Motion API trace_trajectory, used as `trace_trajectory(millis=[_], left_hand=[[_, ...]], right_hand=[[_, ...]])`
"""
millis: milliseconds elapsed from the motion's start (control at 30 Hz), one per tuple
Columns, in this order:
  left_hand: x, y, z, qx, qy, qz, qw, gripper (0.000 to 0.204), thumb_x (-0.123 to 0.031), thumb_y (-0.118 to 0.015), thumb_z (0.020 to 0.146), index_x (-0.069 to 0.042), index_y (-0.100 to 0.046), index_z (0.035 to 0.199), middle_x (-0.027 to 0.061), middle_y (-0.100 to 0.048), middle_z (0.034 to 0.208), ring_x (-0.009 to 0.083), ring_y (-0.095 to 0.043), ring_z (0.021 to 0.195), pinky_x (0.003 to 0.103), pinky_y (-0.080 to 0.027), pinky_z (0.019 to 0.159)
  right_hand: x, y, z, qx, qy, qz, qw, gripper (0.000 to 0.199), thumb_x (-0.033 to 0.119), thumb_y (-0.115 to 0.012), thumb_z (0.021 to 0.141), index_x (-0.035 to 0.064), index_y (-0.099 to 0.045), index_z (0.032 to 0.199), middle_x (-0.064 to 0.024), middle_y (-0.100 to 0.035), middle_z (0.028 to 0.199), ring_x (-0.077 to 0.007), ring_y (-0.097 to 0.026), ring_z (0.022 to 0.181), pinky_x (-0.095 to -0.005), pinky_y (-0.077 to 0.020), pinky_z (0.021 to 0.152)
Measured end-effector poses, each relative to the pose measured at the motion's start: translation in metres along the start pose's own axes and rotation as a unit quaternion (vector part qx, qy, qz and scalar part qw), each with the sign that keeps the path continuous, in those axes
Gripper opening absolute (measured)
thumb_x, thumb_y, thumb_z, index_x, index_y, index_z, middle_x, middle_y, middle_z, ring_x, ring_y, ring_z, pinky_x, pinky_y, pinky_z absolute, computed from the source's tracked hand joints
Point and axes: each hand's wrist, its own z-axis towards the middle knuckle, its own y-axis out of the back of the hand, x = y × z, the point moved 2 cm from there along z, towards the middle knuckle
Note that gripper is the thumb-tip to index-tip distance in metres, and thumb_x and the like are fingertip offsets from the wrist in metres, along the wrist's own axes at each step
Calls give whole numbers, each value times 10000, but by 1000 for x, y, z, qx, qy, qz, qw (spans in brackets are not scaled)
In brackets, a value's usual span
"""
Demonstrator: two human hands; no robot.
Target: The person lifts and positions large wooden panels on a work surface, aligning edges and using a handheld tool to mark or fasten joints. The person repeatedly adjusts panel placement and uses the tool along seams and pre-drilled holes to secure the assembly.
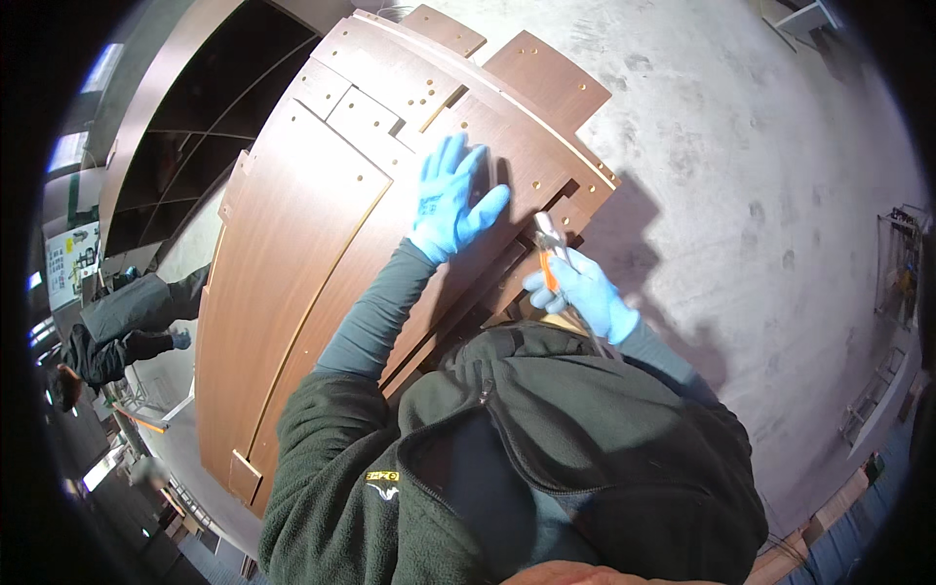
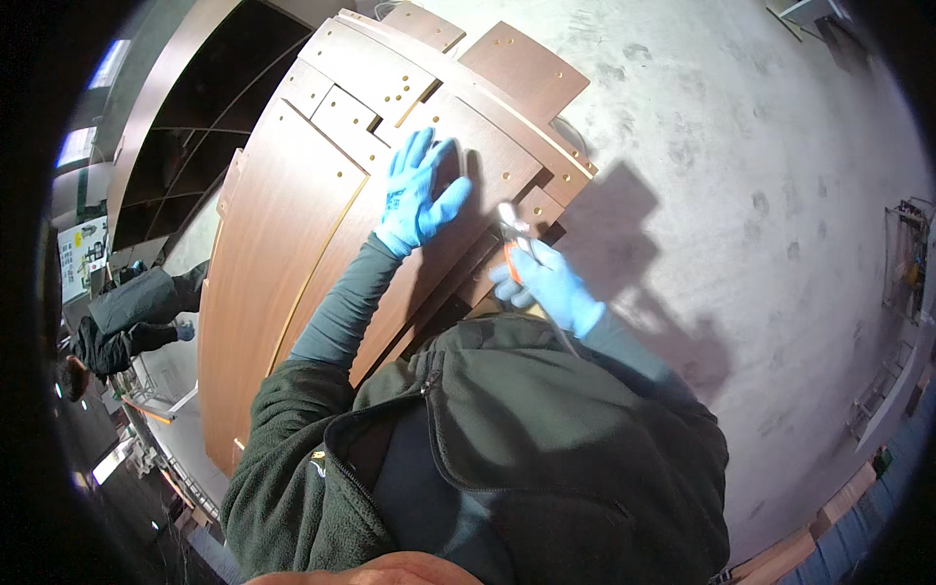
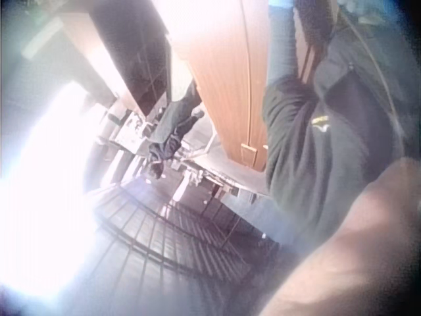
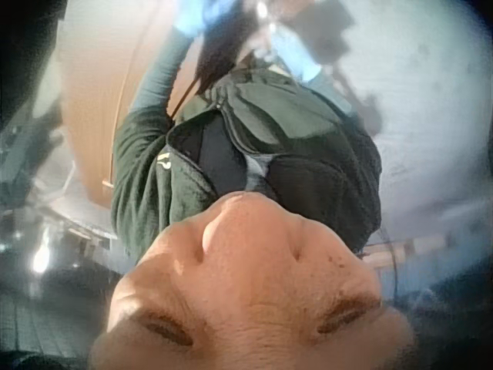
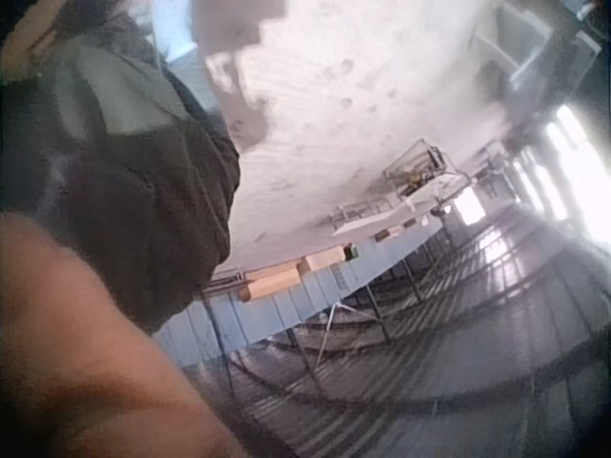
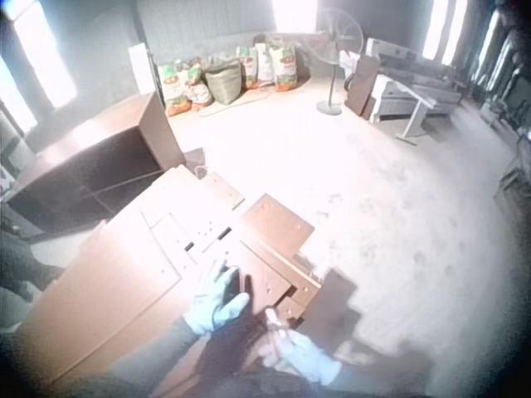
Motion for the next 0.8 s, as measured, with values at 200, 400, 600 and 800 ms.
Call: trace_trajectory(millis=[200, 400, 600, 800], left_hand=[[31, -32, -45, 63, -30, 113, 991, 999, -765, -447, 963, -81, -329, 1681, 260, -299, 1727, 489, -225, 1619, 623, -122, 1314], [36, -35, -49, 25, -41, 85, 995, 976, -757, -450, 959, -97, -361, 1672, 259, -316, 1724, 481, -247, 1614, 608, -123, 1320], [31, -30, -54, 31, -29, 56, 998, 989, -711, -508, 942, -53, -363, 1667, 271, -314, 1724, 478, -250, 1614, 602, -116, 1326], [55, 6, -24, 23, -17, -88, 996, 643, -429, -647, 955, -38, -587, 1462, 256, -512, 1572, 451, -456, 1485, 561, -333, 1249]], right_hand=[[-15, 5, -43, -79, -126, -193, 970, 670, 578, -405, 1149, -54, -614, 1230, -180, -750, 953, -161, -659, 662, -285, -553, 595], [21, -25, -49, -172, -79, -154, 970, 619, 606, -473, 1123, 4, -608, 1075, -122, -693, 831, -103, -558, 573, -246, -447, 501], [97, -93, 7, -87, -74, -343, 933, 780, 715, -490, 1062, -41, -666, 1137, -129, -698, 772, -121, -556, 536, -275, -453, 484], [180, -134, 133, -78, 21, -472, 878, 690, 652, -468, 1095, -11, -660, 1074, -158, -742, 826, -129, -621, 550, -279, -481, 464]])
